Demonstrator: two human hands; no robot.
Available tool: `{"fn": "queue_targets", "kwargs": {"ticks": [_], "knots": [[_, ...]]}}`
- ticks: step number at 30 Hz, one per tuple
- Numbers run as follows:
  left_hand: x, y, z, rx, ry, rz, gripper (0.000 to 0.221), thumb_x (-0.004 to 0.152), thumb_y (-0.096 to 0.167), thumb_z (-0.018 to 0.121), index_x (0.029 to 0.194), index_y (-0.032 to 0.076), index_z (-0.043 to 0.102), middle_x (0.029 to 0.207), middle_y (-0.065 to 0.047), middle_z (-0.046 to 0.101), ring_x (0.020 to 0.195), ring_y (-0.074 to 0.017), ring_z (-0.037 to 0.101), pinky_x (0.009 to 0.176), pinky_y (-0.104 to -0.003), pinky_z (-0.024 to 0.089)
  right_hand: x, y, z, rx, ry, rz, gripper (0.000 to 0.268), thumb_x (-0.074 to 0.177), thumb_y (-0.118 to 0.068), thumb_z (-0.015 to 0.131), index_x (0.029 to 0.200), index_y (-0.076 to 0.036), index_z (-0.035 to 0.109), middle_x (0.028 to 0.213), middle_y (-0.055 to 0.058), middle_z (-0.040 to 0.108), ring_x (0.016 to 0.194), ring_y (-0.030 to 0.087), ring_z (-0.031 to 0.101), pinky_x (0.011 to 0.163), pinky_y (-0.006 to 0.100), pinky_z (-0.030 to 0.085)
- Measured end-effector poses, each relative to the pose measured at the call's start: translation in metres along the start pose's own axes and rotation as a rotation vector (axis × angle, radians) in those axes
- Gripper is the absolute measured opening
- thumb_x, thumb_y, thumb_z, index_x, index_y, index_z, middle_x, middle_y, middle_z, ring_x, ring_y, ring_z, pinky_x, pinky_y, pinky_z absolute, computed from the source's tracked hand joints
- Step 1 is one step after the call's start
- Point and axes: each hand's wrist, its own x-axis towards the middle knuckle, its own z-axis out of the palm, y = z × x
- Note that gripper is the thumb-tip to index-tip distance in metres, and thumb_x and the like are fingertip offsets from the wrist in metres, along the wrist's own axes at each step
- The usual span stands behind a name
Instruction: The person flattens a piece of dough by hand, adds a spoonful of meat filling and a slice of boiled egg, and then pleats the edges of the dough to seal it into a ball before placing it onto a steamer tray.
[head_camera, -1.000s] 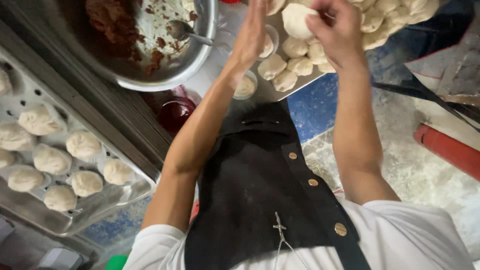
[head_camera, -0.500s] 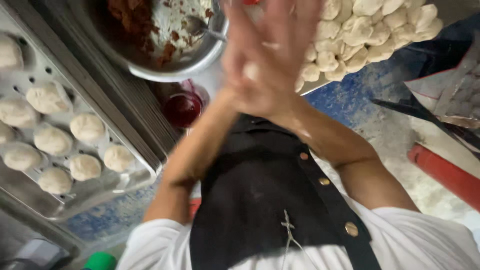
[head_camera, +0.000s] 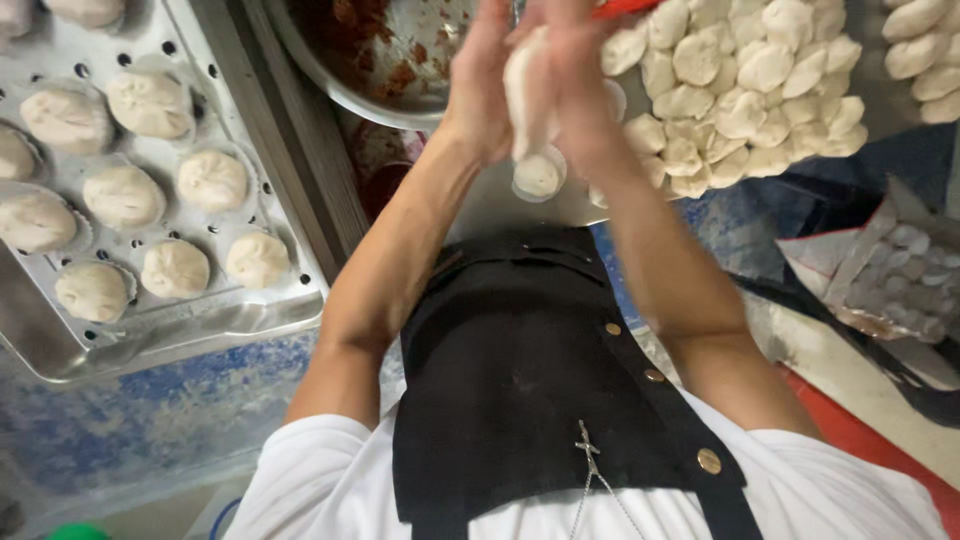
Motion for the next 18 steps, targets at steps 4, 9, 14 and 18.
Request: {"fn": "queue_targets", "kwargs": {"ticks": [4,9,14,18], "knots": [[-0.018,0.03,0.022,-0.475,-0.306,-0.064,0.096,0.094,0.085,0.032,0.163,0.019,0.017,0.15,-0.019,0.052,0.111,-0.0267,0.067,0.096,-0.048,0.062,-0.02,-0.027,-0.044,0.091,-0.259,0.174,0.051,0.106,-0.041,0.062,0.139,-0.005,0.048,0.126,0.021,0.061,0.114,0.028,0.066,0.091,0.036,0.059],[-0.031,0.051,0.048,-0.056,0.169,0.027,0.084,0.098,0.077,0.029,0.148,0.011,0.04,0.139,-0.009,0.059,0.109,-0.0206,0.074,0.093,-0.035,0.062,-0.043,-0.018,-0.043,0.062,-0.233,0.17,0.031,0.111,-0.024,0.069,0.116,0.001,0.051,0.108,0.012,0.064,0.099,0.015,0.065,0.09,0.027,0.056],[-0.037,0.03,0.05,0.591,0.424,0.329,0.054,0.118,0.043,0.045,0.097,-0.002,0.064,0.074,0.0,0.052,0.068,-0.0078,0.045,0.057,-0.026,0.04,-0.058,0.004,-0.033,0.111,-0.082,0.126,0.03,0.117,-0.03,0.055,0.124,0.0,0.052,0.108,0.001,0.059,0.091,0.007,0.057,0.081,0.021,0.049],[-0.032,0.002,0.041,0.605,0.517,0.403,0.044,0.115,0.031,0.049,0.084,0.004,0.065,0.06,0.004,0.049,0.053,-0.0058,0.041,0.047,-0.027,0.028,-0.057,0.019,0.001,-0.086,0.067,0.215,0.032,0.115,-0.03,0.058,0.11,0.002,0.061,0.089,0.005,0.062,0.077,0.01,0.054,0.066,0.025,0.044]]}}
